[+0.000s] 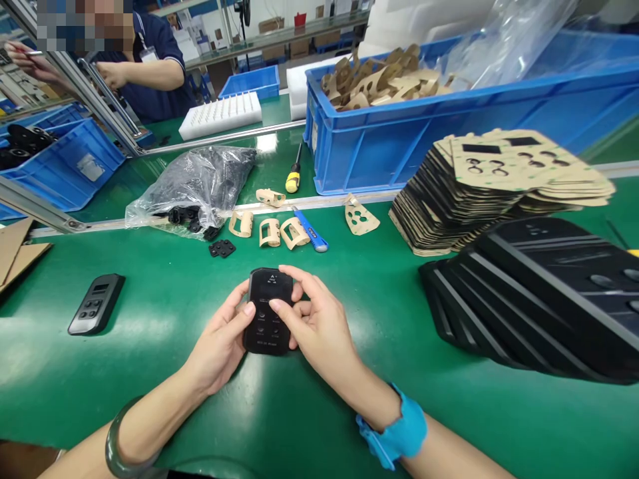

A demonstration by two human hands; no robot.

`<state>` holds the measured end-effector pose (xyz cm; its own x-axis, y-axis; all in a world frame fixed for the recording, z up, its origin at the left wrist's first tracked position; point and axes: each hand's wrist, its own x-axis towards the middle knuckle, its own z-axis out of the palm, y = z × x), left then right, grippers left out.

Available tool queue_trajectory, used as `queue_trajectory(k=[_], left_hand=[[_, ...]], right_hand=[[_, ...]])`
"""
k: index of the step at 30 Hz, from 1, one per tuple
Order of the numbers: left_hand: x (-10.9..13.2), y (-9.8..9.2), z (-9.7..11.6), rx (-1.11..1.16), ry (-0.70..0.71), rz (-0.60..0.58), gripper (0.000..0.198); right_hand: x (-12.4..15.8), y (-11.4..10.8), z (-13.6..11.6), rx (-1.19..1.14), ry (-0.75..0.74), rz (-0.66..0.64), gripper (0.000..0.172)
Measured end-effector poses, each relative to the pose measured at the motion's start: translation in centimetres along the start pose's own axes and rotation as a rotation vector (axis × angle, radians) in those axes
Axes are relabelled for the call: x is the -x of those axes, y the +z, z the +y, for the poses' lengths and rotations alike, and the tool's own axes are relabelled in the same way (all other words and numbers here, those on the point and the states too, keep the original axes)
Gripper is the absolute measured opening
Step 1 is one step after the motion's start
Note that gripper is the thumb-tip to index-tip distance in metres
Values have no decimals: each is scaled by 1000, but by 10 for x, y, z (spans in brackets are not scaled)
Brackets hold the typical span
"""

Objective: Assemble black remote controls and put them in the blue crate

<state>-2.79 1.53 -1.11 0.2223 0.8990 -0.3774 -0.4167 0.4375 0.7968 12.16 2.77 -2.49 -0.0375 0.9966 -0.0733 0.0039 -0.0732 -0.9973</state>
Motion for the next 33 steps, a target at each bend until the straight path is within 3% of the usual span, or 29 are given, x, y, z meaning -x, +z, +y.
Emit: queue_trajectory(k=[4,9,14,17,21,27,33], left_hand=[[-1,-1,-2,-29,54,-21,55],[-1,-3,1,-47,39,-48,52],[1,-2,4,-228,55,-242,85],[0,1,2,-258,67,-294,101],[-1,1,0,-205,64,-290,98],[-4,-8,1,-409,140,-206,76],[-3,-10,-2,-464,222,-89,78]], right_hand=[[-3,-3,3,86,-41,-5,51],[-4,-5,-2,83,-9,-151,44],[-1,-4,-4,67,8,-116,42],[0,-3,-1,56,33,-111,41],[-1,-1,0,16,39,-128,38],[-1,0,1,54,-3,-121,41],[0,4,-4,175,-213,-96,43]])
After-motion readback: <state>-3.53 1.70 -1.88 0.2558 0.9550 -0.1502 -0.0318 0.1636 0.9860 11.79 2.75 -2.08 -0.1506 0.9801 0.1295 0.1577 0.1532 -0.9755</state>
